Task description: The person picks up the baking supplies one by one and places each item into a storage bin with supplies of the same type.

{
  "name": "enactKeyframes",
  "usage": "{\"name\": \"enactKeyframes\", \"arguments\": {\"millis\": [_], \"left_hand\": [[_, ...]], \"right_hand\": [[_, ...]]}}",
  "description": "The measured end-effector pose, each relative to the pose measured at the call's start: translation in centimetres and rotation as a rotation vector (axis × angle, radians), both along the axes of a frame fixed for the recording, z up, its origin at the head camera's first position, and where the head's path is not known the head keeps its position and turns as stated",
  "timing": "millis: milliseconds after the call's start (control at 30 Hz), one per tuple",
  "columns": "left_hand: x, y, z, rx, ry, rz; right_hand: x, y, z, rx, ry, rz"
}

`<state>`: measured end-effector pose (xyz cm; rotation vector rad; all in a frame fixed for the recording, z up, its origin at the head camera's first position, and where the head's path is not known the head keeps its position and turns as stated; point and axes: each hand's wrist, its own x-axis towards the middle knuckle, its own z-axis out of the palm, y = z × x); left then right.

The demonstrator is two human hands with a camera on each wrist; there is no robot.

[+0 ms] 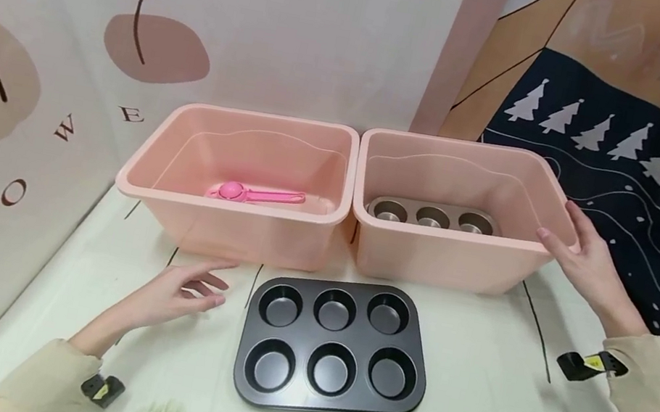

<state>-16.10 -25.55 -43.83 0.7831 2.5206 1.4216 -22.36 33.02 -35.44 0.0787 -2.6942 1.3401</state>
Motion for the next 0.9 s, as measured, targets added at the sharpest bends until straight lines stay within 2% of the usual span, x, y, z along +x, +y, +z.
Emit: {"name": "enactKeyframes", "arguments": {"millis": [133,333,467,700,900], "left_hand": [[0.2,1.3,-0.3,0.014,-0.080,-0.074],[0.3,2.5,-0.9,0.040,-0.128,-0.146],[0.6,2.6,-1.2,0.032,-0.171,-0.157],[1.3,2.8,-1.6,0.058,-0.317,-0.162],[1.2,3.3,-2.0,0.116,-0.368,-0.156]], "right_hand": [[0.1,0.0,-0.1,-0.004,-0.005,0.002],[0.0,0.0,-0.2,-0.006,-0.017,-0.004],[-0.2,0.0,-0.2,-0.005,-0.019,-0.005],[-0.2,0.2,-0.2,0.007,-0.018,0.012],[-0.2,0.4,-0.1,0.018,-0.026,0.017]]}}
